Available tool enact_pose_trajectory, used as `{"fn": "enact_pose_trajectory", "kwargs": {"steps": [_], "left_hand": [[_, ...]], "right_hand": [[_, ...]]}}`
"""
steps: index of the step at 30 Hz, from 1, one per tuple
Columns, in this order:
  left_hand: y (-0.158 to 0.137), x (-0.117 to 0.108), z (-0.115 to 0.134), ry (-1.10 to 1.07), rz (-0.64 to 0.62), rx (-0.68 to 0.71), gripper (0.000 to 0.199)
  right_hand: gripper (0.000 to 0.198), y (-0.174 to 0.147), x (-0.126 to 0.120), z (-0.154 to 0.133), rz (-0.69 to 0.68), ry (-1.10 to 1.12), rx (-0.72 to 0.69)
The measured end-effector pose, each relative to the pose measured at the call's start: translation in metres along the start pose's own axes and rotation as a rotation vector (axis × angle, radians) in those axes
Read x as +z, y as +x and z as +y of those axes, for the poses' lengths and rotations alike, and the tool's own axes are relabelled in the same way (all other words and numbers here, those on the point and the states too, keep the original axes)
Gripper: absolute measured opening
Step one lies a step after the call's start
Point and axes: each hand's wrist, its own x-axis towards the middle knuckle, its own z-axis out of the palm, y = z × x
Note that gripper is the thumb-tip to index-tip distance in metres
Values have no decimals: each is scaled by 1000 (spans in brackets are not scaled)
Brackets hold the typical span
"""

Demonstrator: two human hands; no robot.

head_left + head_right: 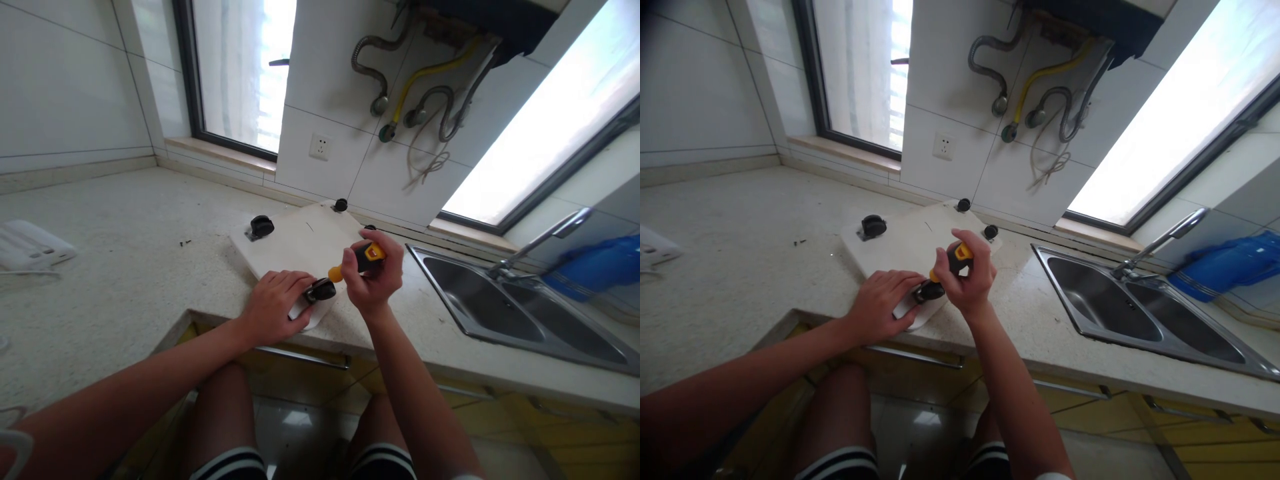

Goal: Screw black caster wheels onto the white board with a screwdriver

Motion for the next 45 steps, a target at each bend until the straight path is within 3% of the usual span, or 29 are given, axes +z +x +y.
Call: {"fn": "enact_pose_trajectory", "kwargs": {"steps": [11,22,29,32,40,42,45], "left_hand": [[0,0,1,16,-11,0,45],[0,1,0,44,-6,19,43],[-2,3,-1,74,-9,17,41],[-2,4,-1,79,-13,11,40],[-2,4,-1,61,-5,19,42],[-2,3,-1,61,-5,23,42],[-2,3,-1,62,-10,21,41]], "right_hand": [[40,0,6,-4,-7,18,119],[42,14,0,-7,-200,112,151],[30,15,9,-15,-77,-117,151],[31,22,7,-19,-158,-54,207],[61,45,-39,-15,-628,449,448],[59,49,-45,-17,-667,402,469],[40,56,-45,-25,-571,37,349]]}}
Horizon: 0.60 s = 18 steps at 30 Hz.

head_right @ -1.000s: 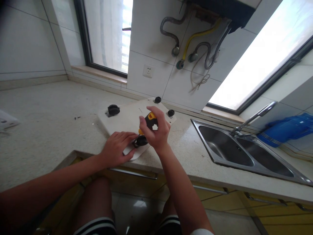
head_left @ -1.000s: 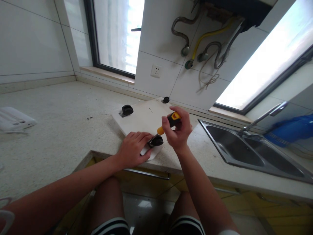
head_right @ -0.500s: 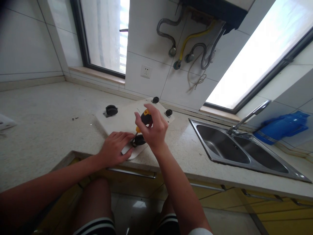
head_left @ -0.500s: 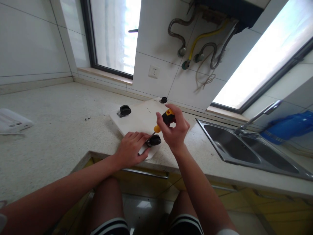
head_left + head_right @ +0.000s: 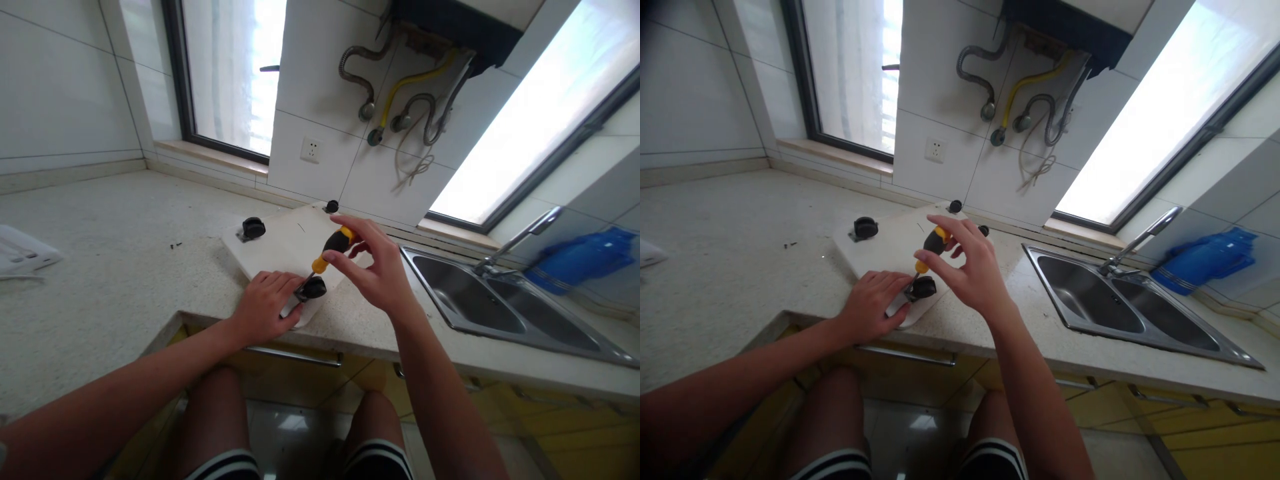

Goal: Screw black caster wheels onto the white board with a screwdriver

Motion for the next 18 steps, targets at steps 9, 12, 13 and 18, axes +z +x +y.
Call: {"fn": "enact_pose_trajectory", "kwargs": {"steps": [9,12,13,18], "left_hand": [[-1,3,-3,15,16,31,37],[-2,3,-4,22,16,37,37],[-2,4,-5,25,16,41,37],[-3,4,-6,34,26,73,41]], "right_hand": [[34,39,-20,-29,-461,-313,-149],[46,49,-14,-36,-474,-563,-26],[48,52,-12,-38,-474,-659,-10],[15,72,-28,-51,-808,-575,-130]]}}
